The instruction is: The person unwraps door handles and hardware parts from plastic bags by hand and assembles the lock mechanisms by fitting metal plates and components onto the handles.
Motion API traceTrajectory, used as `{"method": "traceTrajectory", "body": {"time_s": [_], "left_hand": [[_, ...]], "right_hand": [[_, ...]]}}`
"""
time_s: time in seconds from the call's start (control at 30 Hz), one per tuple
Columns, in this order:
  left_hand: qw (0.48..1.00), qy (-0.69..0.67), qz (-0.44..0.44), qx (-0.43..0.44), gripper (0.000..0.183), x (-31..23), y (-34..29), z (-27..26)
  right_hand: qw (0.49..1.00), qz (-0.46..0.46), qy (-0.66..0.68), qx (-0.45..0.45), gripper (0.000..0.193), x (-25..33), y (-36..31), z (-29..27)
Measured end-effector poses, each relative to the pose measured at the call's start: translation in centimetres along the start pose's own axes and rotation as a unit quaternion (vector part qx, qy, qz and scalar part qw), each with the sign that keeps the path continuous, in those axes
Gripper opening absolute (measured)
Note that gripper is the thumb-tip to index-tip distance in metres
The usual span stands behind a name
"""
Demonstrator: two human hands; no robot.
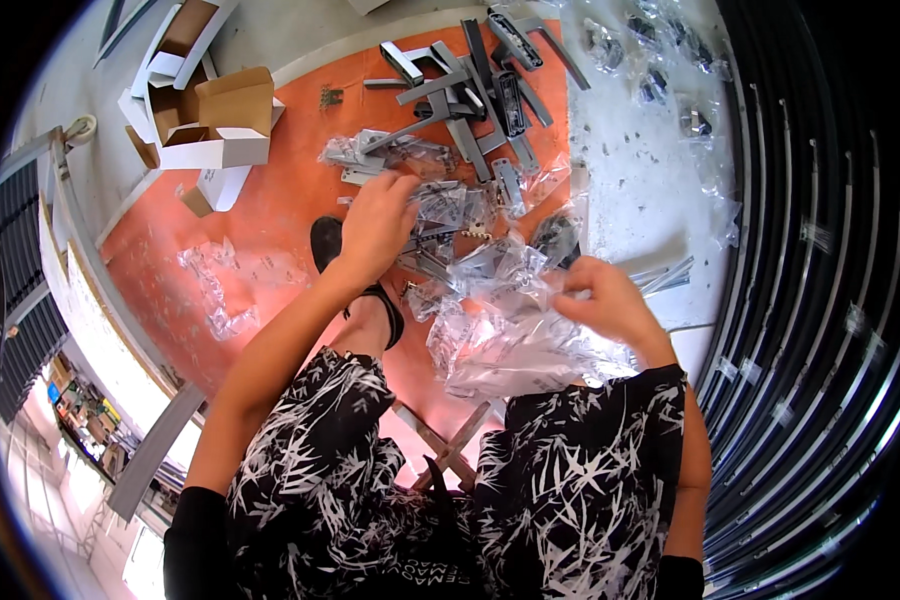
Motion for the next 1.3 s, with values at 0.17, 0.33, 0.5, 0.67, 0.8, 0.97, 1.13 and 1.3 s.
{"method": "traceTrajectory", "body": {"time_s": [0.17, 0.33, 0.5, 0.67, 0.8, 0.97, 1.13, 1.3], "left_hand": [[0.970, 0.115, 0.215, 0.008, 0.061, -2.6, 0.0, 3.4], [0.986, -0.012, 0.164, 0.011, 0.034, -0.3, 1.3, 1.9], [0.972, -0.233, 0.039, 0.002, 0.016, -1.3, 2.5, -1.7], [0.865, -0.460, -0.177, 0.087, 0.020, -2.3, 0.6, -2.5], [0.861, -0.454, -0.187, 0.134, 0.021, -3.0, -0.4, -1.2], [0.822, -0.518, -0.203, 0.121, 0.020, -2.7, 0.1, -1.3], [0.861, -0.472, -0.144, 0.122, 0.019, -3.3, 1.0, -1.3], [0.904, -0.402, -0.070, 0.126, 0.022, -3.8, 1.8, -1.4]], "right_hand": [[0.971, -0.226, -0.039, 0.065, 0.024, 2.5, 0.4, 5.0], [0.981, -0.119, 0.025, 0.150, 0.025, 2.4, 0.7, 7.5], [0.995, -0.096, -0.005, 0.030, 0.033, 3.2, 1.6, 5.4], [0.952, -0.223, -0.122, -0.173, 0.047, 10.4, 1.9, 2.2], [0.894, -0.344, -0.111, -0.264, 0.038, 13.5, 3.5, 3.1], [0.953, -0.228, -0.056, -0.193, 0.028, 11.9, 6.0, 3.6], [0.956, -0.200, -0.145, -0.157, 0.032, 12.3, 6.3, 3.5], [0.923, -0.273, -0.221, -0.157, 0.029, 12.7, 6.9, 3.9]]}}
Point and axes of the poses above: each hand's wrist, its own y-axis towards the middle knuckle, its own z-axis out of the palm, x = y × z, the point moved 5 cm from there along y, towards the middle knuckle, and after that the axes turned 12 degrees about -x, right-handed, at the moved point
